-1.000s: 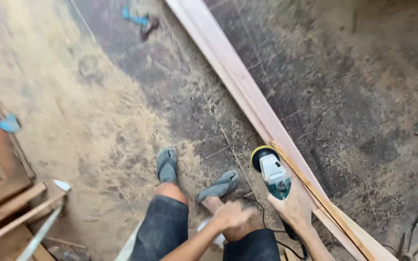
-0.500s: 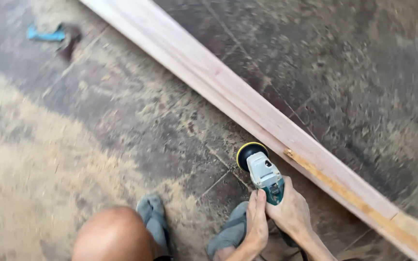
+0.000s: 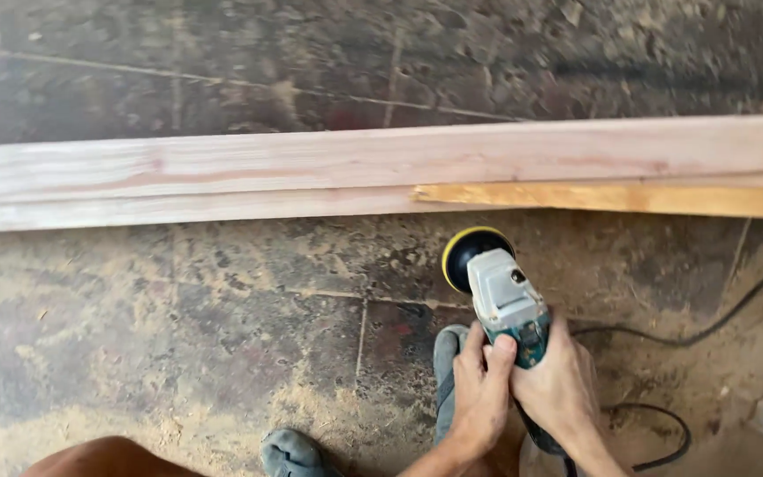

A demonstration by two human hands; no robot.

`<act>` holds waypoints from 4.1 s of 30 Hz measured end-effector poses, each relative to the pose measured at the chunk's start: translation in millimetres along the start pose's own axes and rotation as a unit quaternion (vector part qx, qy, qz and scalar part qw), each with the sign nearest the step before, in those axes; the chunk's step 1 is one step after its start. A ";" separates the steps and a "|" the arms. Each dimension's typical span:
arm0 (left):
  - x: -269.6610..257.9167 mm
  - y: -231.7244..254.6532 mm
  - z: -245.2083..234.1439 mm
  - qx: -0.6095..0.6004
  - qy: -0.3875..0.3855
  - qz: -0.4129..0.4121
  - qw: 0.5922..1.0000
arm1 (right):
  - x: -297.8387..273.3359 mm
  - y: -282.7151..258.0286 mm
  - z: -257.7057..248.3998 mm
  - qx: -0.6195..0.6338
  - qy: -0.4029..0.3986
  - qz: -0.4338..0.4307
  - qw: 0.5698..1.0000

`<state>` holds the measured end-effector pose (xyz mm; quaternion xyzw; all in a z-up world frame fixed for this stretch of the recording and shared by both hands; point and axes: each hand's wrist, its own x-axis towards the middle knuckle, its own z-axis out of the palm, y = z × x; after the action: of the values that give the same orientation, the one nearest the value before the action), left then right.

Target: Sanding wooden planks using a power sander

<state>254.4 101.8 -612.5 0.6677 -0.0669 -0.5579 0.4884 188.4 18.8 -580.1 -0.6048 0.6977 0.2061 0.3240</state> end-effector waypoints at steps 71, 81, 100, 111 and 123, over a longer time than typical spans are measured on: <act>94.3 33.5 249.8 0.185 -0.229 -0.067 0.953 | 148.3 154.9 -143.9 0.107 0.107 0.069 0.986; 104.1 34.1 269.1 0.215 -0.274 -0.055 0.936 | 163.4 181.9 -147.6 0.150 0.166 -0.034 0.974; 101.1 37.0 248.0 0.248 -0.272 -0.075 0.927 | 150.9 167.4 -129.1 0.177 0.116 0.053 0.976; 71.6 1.8 140.6 0.097 -0.156 -0.015 0.983 | 108.4 98.5 -76.2 0.082 0.007 0.001 0.997; 95.3 25.4 231.6 0.213 -0.269 -0.041 0.938 | 139.4 159.7 -118.4 0.151 0.128 0.075 0.977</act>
<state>113.5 -105.5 -635.7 0.5830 -0.2855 -0.7091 0.2754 0.1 -131.4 -611.0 -0.5161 0.8000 0.0434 0.3030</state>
